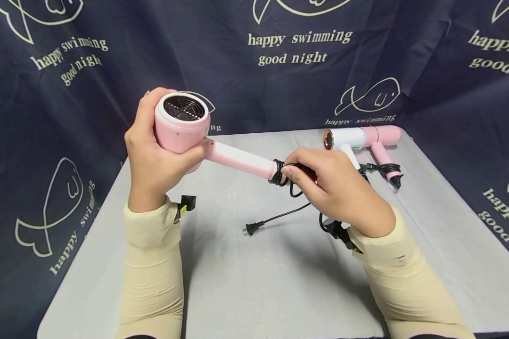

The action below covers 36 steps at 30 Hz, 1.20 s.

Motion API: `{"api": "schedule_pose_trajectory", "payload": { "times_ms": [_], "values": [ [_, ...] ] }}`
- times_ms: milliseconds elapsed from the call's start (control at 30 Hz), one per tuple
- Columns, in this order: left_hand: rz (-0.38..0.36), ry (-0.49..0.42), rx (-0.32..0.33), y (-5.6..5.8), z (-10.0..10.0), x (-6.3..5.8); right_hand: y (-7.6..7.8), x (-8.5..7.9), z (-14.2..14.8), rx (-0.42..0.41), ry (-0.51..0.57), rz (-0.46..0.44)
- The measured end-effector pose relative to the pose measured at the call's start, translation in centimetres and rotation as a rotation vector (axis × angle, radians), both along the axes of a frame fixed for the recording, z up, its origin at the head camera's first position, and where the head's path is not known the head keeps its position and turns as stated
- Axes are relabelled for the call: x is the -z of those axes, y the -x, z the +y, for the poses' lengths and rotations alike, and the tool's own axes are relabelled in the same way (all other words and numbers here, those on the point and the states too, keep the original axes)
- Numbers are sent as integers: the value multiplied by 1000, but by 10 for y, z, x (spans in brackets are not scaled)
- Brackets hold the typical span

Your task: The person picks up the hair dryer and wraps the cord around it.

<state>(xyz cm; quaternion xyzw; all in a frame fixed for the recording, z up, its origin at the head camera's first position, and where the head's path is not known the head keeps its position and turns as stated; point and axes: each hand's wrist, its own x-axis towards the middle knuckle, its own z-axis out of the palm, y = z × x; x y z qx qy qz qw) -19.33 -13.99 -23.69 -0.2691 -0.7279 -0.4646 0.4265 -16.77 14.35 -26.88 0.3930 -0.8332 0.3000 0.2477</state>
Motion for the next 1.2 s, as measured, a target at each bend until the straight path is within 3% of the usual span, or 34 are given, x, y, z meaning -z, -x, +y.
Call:
{"api": "schedule_pose_trajectory", "payload": {
  "times_ms": [100,333,467,700,933,1100,1200],
  "values": [
    [13,-11,57,0,0,-1,-3,-5,-1,-35,41,0],
    [-44,-138,222,0,0,-2,-14,-24,-6,-176,95,43],
    [-44,-169,278,0,-1,-2,-14,-27,-5,-216,111,31],
    [-73,-203,323,-3,0,-1,-4,-20,2,-267,119,-78],
    [-50,-263,366,-5,1,-2,4,-12,3,-341,148,-196],
    [-28,-316,353,-3,4,-2,12,3,1,-325,199,-245],
    [-19,-345,343,-2,5,-2,15,9,-3,-239,163,-159]
  ]
}}
